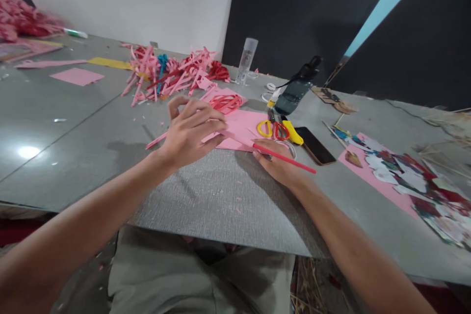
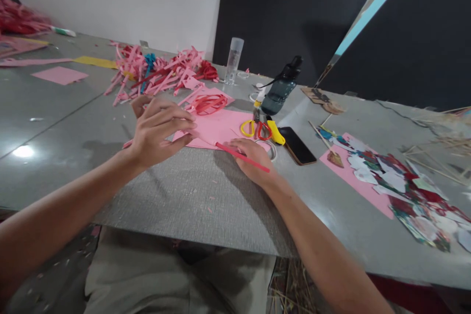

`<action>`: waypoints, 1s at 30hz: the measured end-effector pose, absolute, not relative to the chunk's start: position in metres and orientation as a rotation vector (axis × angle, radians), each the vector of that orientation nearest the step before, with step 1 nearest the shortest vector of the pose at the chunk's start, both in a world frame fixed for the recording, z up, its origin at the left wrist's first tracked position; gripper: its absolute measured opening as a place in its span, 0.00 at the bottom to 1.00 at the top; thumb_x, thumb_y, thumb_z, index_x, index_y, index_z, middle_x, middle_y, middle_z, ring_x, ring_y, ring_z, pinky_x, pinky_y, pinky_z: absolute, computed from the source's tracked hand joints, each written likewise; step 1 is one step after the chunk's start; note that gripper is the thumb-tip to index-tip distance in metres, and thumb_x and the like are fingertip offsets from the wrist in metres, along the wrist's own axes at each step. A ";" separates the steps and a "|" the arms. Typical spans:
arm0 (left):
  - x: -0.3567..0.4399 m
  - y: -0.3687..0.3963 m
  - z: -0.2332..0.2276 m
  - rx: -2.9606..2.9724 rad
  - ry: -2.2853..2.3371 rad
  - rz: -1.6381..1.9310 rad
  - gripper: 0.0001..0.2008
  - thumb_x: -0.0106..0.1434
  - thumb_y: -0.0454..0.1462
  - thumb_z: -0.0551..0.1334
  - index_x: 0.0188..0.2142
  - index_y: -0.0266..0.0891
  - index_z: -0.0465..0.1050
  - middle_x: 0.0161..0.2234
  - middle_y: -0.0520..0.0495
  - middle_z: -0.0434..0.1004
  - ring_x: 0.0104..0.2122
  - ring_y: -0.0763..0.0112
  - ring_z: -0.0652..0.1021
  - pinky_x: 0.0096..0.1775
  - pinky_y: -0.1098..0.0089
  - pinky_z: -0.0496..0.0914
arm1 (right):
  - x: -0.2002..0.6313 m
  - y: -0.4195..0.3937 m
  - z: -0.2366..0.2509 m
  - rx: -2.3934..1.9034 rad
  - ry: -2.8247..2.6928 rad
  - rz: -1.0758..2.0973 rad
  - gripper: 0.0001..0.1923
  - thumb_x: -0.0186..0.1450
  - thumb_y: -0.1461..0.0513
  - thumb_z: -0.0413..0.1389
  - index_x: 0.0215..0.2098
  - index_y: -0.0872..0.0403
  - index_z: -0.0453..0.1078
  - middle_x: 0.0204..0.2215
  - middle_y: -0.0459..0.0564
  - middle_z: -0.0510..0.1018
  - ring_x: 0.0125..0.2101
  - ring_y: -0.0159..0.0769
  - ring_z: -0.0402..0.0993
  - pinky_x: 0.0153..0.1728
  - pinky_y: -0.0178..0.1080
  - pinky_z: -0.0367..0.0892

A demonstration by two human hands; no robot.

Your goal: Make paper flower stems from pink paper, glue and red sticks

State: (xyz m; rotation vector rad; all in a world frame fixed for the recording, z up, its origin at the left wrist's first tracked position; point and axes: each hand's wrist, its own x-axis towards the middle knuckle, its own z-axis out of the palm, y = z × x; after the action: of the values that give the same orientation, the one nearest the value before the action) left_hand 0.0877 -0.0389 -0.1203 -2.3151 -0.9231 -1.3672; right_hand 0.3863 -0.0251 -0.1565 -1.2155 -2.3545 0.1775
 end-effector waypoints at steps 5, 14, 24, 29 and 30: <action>0.086 -0.038 -0.120 -2.321 -0.964 -1.324 0.05 0.65 0.35 0.69 0.39 0.50 0.78 0.45 0.53 0.85 0.50 0.58 0.77 0.60 0.45 0.58 | 0.391 -0.022 -0.150 -1.282 -2.086 0.347 0.12 0.69 0.57 0.56 0.44 0.51 0.81 0.45 0.54 0.86 0.46 0.48 0.82 0.49 0.51 0.75; 0.085 -0.029 -0.127 -2.479 -1.153 -1.086 0.05 0.63 0.32 0.69 0.35 0.46 0.79 0.47 0.49 0.84 0.54 0.52 0.77 0.61 0.41 0.60 | 0.385 -0.037 -0.129 -1.181 -1.765 1.183 0.25 0.68 0.41 0.58 0.36 0.54 0.79 0.29 0.51 0.82 0.26 0.33 0.76 0.27 0.36 0.72; 0.085 -0.029 -0.126 -2.492 -1.196 -0.994 0.05 0.63 0.32 0.69 0.35 0.45 0.79 0.46 0.47 0.84 0.53 0.50 0.77 0.62 0.38 0.59 | 0.375 -0.046 -0.135 -1.167 -1.949 1.200 0.18 0.69 0.48 0.60 0.33 0.54 0.78 0.21 0.43 0.73 0.20 0.27 0.66 0.19 0.32 0.60; 0.086 -0.030 -0.125 -2.485 -1.169 -0.986 0.04 0.64 0.33 0.69 0.35 0.45 0.78 0.45 0.47 0.84 0.52 0.51 0.77 0.60 0.39 0.61 | 0.375 -0.044 -0.139 -1.189 -1.951 1.098 0.18 0.70 0.50 0.58 0.33 0.54 0.78 0.19 0.42 0.71 0.19 0.28 0.63 0.20 0.34 0.57; 0.086 -0.030 -0.126 -2.484 -1.160 -0.986 0.03 0.64 0.34 0.69 0.34 0.45 0.78 0.45 0.47 0.84 0.52 0.51 0.77 0.60 0.39 0.61 | 0.375 -0.044 -0.139 -1.197 -1.948 1.071 0.17 0.70 0.50 0.58 0.33 0.54 0.78 0.19 0.42 0.71 0.19 0.28 0.63 0.20 0.34 0.58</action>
State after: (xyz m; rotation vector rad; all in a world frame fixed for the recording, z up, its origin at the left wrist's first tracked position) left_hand 0.0860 -0.0299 -0.1257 -2.4838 -1.1600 -0.9863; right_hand 0.3752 -0.0436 -0.1391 -1.1970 -1.9482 1.0711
